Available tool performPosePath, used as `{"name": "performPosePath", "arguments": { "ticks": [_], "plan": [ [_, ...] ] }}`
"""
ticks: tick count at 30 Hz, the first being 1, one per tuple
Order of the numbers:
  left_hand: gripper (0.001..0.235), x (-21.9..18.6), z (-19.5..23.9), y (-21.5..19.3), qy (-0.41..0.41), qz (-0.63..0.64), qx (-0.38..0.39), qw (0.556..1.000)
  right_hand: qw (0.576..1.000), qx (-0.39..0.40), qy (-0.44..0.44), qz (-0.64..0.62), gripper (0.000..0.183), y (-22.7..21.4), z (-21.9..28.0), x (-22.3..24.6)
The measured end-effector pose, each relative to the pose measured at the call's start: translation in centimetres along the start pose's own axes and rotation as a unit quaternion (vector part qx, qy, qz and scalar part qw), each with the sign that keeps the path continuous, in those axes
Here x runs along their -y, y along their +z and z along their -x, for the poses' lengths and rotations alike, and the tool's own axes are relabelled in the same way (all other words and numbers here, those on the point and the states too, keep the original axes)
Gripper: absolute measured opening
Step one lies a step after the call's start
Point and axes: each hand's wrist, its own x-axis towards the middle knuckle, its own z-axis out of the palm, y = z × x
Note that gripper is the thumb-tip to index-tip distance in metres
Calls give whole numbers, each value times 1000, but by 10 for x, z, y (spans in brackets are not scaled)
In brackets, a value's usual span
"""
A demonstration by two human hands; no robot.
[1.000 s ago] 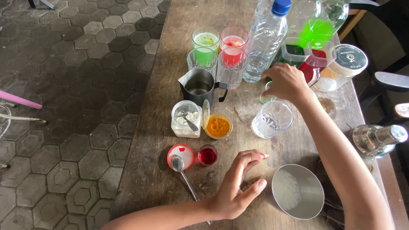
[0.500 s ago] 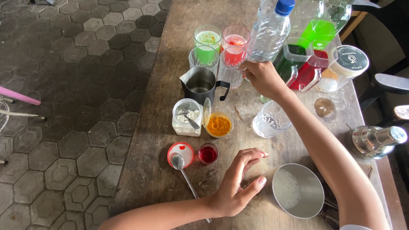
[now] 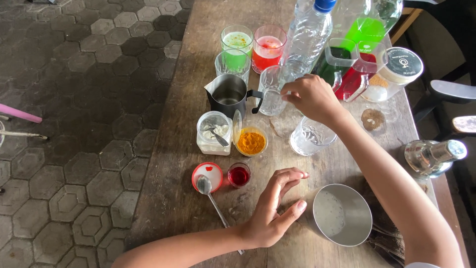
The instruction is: Preparing a drink by shaking ingredients in a cocktail shaker, pouring into a glass, adding syrup and powder, and stirring with a spoon.
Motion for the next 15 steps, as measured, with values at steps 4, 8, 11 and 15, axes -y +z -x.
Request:
{"name": "performPosePath", "arguments": {
  "ticks": [4,8,11,15],
  "plan": [
    [35,-1,0,1,-2,-5,0,1000,1000,14,-15,9,5,-4,13,2],
    [35,-2,0,2,7,-1,-1,1000,998,24,-43,43,8,-6,20,4],
    [35,-2,0,2,12,0,-3,1000,996,29,-62,63,8,-8,27,9],
    [36,-3,0,3,10,2,-6,1000,995,48,-52,72,11,-11,36,15]
  ]
}}
